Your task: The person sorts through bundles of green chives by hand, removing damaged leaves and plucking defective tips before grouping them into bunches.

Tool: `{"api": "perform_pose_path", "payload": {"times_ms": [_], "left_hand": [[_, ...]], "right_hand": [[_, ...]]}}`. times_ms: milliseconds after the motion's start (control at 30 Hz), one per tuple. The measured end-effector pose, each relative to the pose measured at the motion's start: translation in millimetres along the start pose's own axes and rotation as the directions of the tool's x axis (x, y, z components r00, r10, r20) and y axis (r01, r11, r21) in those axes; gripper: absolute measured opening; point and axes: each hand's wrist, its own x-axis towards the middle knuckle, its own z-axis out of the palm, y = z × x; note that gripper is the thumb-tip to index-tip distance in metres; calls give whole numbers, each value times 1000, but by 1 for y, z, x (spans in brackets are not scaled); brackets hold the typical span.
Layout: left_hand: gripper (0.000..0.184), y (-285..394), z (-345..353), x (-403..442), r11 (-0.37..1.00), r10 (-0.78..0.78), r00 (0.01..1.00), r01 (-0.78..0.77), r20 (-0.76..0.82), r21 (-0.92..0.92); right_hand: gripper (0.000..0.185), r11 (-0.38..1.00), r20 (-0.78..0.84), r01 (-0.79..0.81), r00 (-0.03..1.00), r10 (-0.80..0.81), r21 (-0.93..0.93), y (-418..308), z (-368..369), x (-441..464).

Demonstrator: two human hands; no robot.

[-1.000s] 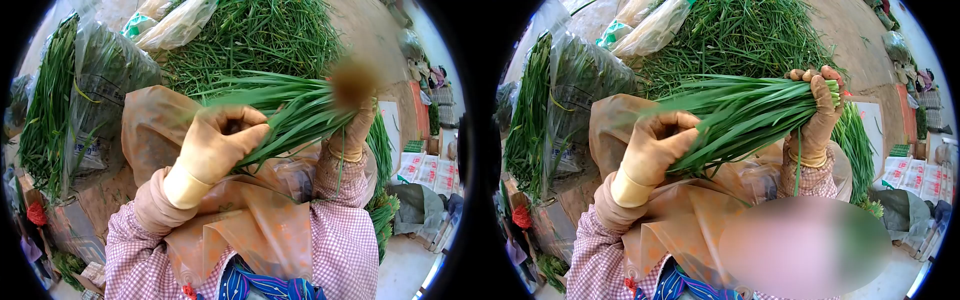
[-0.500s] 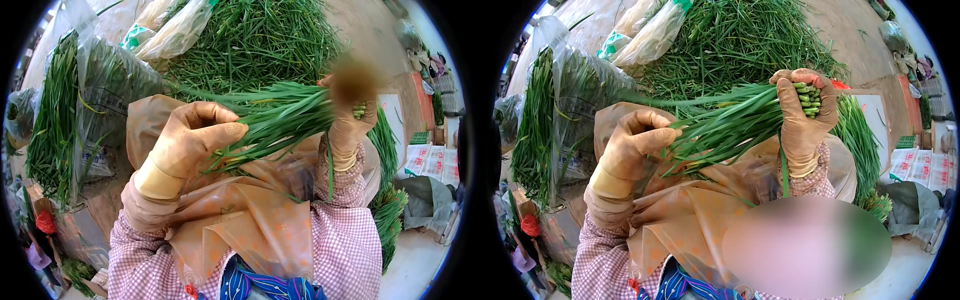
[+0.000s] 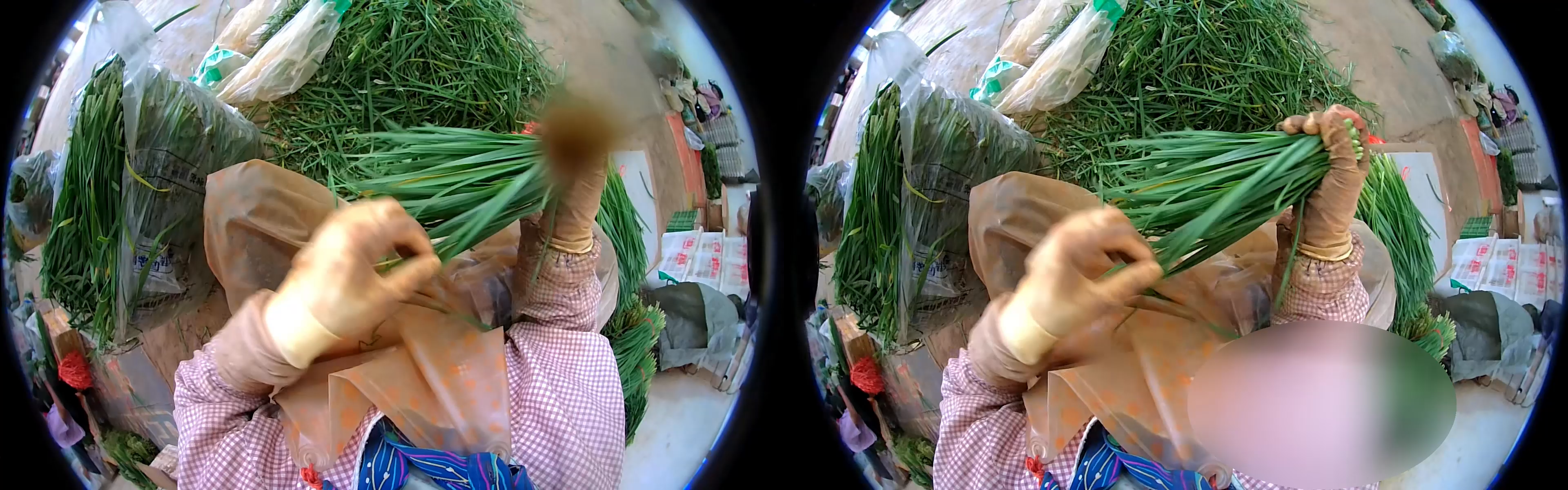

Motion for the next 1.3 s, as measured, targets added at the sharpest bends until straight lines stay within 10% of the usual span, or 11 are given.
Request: {"api": "perform_pose_path", "payload": {"times_ms": [233,333,467,567,767,1300], "left_hand": [[16,16,24,-10,956,-250,958,267,142,-122],[25,16,10,-13,877,-405,913,405,58,-258],[24,15,1,-12,803,-411,855,175,-316,-569],[18,8,1,2,852,-319,823,33,-470,-522],[13,0,32,17,998,57,954,-50,-294,30],[21,-17,41,32,998,58,939,-47,-340,43]], "right_hand": [[8,992,-57,-48,997,55,119,-18,1,-4],[7,967,-4,-87,996,91,241,-22,1,-5],[7,956,38,-117,993,111,268,-23,2,-6],[8,955,53,-120,993,110,272,-20,2,-6],[10,978,116,-48,993,24,203,-19,13,-13],[10,967,202,-116,977,70,227,-22,17,-18]]}}
